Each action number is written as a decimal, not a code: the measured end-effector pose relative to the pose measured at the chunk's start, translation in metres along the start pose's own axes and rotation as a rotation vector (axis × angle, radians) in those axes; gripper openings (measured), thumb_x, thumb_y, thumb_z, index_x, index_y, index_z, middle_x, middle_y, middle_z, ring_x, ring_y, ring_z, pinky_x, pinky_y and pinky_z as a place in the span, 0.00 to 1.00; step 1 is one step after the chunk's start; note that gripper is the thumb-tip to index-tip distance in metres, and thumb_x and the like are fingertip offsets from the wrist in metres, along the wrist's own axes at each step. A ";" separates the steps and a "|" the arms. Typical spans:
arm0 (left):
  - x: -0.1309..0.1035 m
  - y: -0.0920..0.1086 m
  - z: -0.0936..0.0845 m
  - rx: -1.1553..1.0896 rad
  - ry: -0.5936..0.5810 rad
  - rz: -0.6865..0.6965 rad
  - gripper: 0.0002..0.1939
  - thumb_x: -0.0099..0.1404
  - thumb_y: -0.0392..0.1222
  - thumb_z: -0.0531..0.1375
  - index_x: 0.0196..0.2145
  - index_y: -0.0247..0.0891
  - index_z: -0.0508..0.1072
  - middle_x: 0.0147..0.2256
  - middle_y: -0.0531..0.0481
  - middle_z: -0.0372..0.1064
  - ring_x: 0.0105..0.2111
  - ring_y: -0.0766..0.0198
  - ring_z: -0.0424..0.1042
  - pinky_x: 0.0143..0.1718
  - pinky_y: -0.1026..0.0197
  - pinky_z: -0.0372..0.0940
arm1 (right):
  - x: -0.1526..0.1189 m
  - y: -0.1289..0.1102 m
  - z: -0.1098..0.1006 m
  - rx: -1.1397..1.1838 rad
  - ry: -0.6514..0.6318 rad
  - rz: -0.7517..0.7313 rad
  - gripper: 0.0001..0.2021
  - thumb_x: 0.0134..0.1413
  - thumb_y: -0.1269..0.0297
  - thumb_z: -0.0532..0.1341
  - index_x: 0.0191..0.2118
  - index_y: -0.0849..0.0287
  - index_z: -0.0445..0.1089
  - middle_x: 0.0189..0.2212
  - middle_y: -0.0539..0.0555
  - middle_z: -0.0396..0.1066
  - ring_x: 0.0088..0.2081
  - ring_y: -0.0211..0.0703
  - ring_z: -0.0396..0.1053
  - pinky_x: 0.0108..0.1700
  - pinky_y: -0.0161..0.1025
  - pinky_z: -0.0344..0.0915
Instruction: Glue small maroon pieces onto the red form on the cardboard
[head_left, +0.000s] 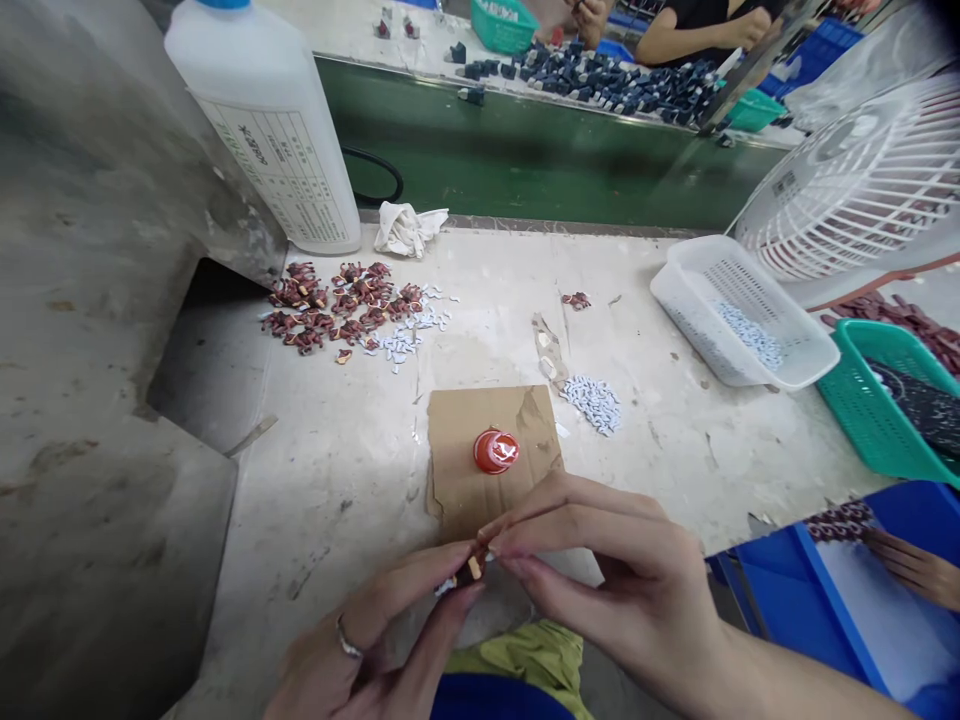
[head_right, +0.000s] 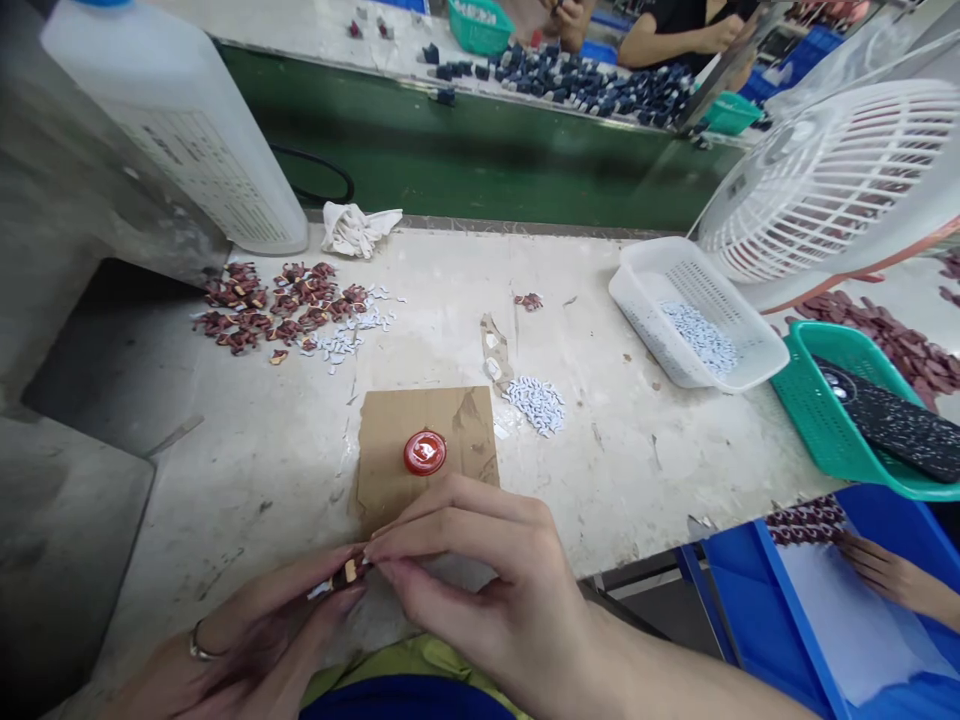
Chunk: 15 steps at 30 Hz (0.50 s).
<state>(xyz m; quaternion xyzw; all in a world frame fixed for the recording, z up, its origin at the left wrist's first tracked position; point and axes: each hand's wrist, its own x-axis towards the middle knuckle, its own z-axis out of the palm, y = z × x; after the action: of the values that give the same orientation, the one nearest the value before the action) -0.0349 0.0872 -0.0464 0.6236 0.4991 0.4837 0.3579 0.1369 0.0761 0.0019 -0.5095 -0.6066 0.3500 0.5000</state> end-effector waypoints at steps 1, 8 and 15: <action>0.000 -0.001 0.000 0.005 -0.005 0.006 0.10 0.61 0.37 0.67 0.38 0.52 0.79 0.36 0.72 0.78 0.31 0.83 0.77 0.41 0.86 0.68 | 0.000 0.000 -0.001 -0.003 -0.002 0.003 0.09 0.60 0.77 0.65 0.43 0.58 0.80 0.35 0.56 0.80 0.36 0.41 0.78 0.37 0.36 0.78; 0.003 -0.001 0.002 -0.006 -0.009 0.054 0.11 0.60 0.34 0.68 0.37 0.51 0.79 0.37 0.71 0.78 0.31 0.82 0.77 0.44 0.85 0.68 | -0.002 0.003 -0.004 -0.060 -0.088 -0.035 0.12 0.61 0.77 0.63 0.47 0.58 0.79 0.39 0.57 0.80 0.39 0.40 0.79 0.40 0.34 0.77; 0.002 -0.003 -0.001 0.041 -0.025 0.024 0.12 0.56 0.36 0.70 0.37 0.51 0.80 0.34 0.67 0.79 0.27 0.77 0.78 0.36 0.82 0.71 | -0.008 0.003 -0.008 -0.308 -0.115 -0.209 0.11 0.64 0.77 0.61 0.49 0.66 0.76 0.42 0.62 0.79 0.42 0.41 0.79 0.44 0.31 0.78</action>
<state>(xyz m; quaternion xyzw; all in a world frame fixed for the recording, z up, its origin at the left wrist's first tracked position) -0.0368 0.0897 -0.0486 0.6429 0.4967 0.4698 0.3454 0.1451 0.0681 -0.0007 -0.4936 -0.7301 0.2276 0.4142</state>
